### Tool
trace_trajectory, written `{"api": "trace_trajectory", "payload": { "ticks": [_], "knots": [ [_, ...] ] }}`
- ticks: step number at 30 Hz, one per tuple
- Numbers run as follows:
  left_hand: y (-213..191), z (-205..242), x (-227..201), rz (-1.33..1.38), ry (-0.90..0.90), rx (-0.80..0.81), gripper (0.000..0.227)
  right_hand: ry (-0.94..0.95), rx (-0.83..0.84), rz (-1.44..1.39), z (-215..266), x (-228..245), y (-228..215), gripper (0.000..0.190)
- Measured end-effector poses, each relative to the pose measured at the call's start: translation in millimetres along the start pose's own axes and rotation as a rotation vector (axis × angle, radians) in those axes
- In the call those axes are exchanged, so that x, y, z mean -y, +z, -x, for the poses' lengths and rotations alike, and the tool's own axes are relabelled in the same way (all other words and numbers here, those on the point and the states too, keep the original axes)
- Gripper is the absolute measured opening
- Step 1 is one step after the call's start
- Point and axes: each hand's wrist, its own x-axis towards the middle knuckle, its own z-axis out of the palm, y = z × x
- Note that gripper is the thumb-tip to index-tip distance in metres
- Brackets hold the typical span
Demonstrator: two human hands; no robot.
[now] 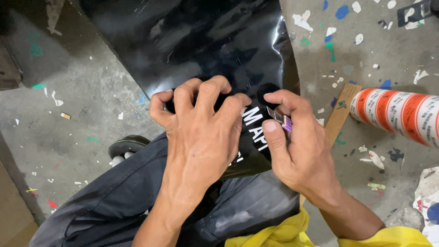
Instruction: The person sits on the floor and applies white letter stickers one by one onto a black flexible sheet, spelling out words. They use a small purple tool to press and smooth each letter into place.
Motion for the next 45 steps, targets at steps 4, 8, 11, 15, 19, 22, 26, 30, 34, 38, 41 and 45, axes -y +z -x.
{"api": "trace_trajectory", "payload": {
  "ticks": [4, 8, 11, 15, 19, 22, 26, 30, 34, 38, 41, 45],
  "knots": [
    [0, 1, -5, -0.018, -0.015, 0.006, 0.022, 0.027, 0.014, -0.011, 0, -2, 1, 0.035],
    [3, 0, -11, -0.069, -0.031, 0.035, 0.022, -0.032, -0.003, 0.032, -1, -3, 3, 0.033],
    [6, -3, -13, -0.072, -0.059, 0.052, 0.02, -0.06, -0.018, 0.057, 0, -2, 5, 0.033],
    [8, -6, -19, -0.097, -0.107, 0.064, 0.019, -0.084, -0.025, 0.069, -1, -2, 6, 0.033],
    [8, -7, -21, -0.101, -0.143, 0.065, 0.019, -0.102, -0.025, 0.07, 0, -3, 6, 0.031],
    [4, -2, -23, -0.057, -0.169, -0.013, 0.013, -0.133, -0.019, 0.11, 0, -4, 6, 0.031],
    [7, 3, -26, -0.043, -0.203, -0.029, 0.014, -0.184, -0.019, 0.198, 2, -5, 7, 0.032],
    [9, 5, -27, -0.028, -0.213, -0.049, 0.014, -0.234, -0.027, 0.217, 2, -8, 6, 0.033],
    [14, 6, -28, -0.019, -0.265, -0.08, 0.015, -0.254, -0.03, 0.218, 2, -9, 7, 0.035],
    [19, 5, -29, 0.009, -0.294, -0.103, 0.014, -0.249, -0.025, 0.29, 3, -9, 8, 0.041],
    [20, 6, -29, 0.02, -0.302, -0.108, 0.013, -0.262, -0.028, 0.311, 3, -10, 9, 0.046],
    [21, 7, -30, 0.045, -0.316, -0.112, 0.011, -0.243, -0.039, 0.269, 4, -12, 10, 0.046]
  ]
}}
